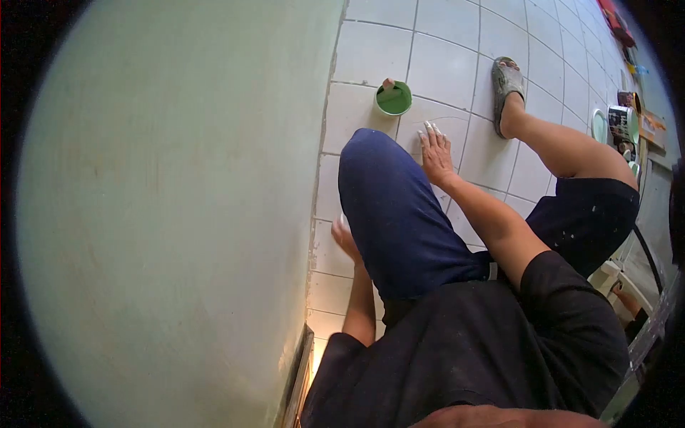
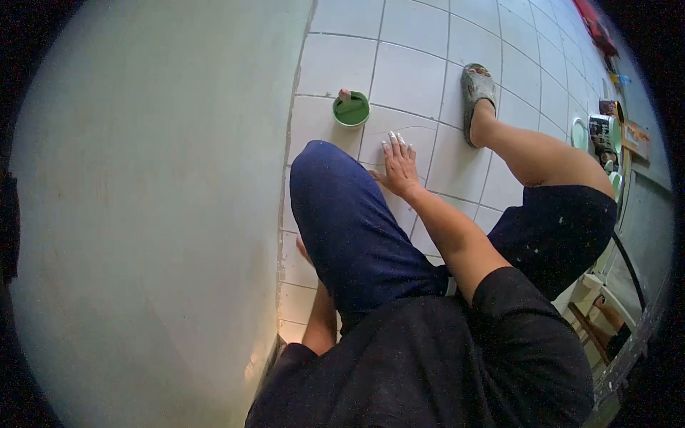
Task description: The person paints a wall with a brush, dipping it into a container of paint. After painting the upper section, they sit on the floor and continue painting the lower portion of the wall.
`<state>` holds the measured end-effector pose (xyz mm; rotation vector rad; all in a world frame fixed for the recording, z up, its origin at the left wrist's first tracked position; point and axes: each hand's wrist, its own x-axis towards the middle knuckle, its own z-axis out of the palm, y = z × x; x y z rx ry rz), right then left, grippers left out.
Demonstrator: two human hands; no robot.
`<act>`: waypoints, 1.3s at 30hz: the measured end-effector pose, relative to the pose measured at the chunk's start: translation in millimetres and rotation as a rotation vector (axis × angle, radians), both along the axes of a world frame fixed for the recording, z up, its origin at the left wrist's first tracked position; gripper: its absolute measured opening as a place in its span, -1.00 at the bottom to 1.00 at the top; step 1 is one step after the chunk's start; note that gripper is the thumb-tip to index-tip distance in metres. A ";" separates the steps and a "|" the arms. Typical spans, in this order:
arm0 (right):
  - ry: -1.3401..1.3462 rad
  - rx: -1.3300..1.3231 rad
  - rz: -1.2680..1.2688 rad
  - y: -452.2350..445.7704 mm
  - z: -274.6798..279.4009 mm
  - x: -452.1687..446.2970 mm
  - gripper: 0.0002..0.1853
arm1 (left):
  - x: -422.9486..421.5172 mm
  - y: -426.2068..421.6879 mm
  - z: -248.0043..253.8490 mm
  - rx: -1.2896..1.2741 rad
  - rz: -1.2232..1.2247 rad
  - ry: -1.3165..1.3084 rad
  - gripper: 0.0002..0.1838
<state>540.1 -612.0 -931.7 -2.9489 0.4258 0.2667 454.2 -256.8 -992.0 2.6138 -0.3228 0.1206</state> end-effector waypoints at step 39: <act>0.038 -0.234 -0.387 -349.3 -28.8 142.1 -0.49 | 151.4 -203.6 8.2 0.000 -1.055 -0.020 -0.11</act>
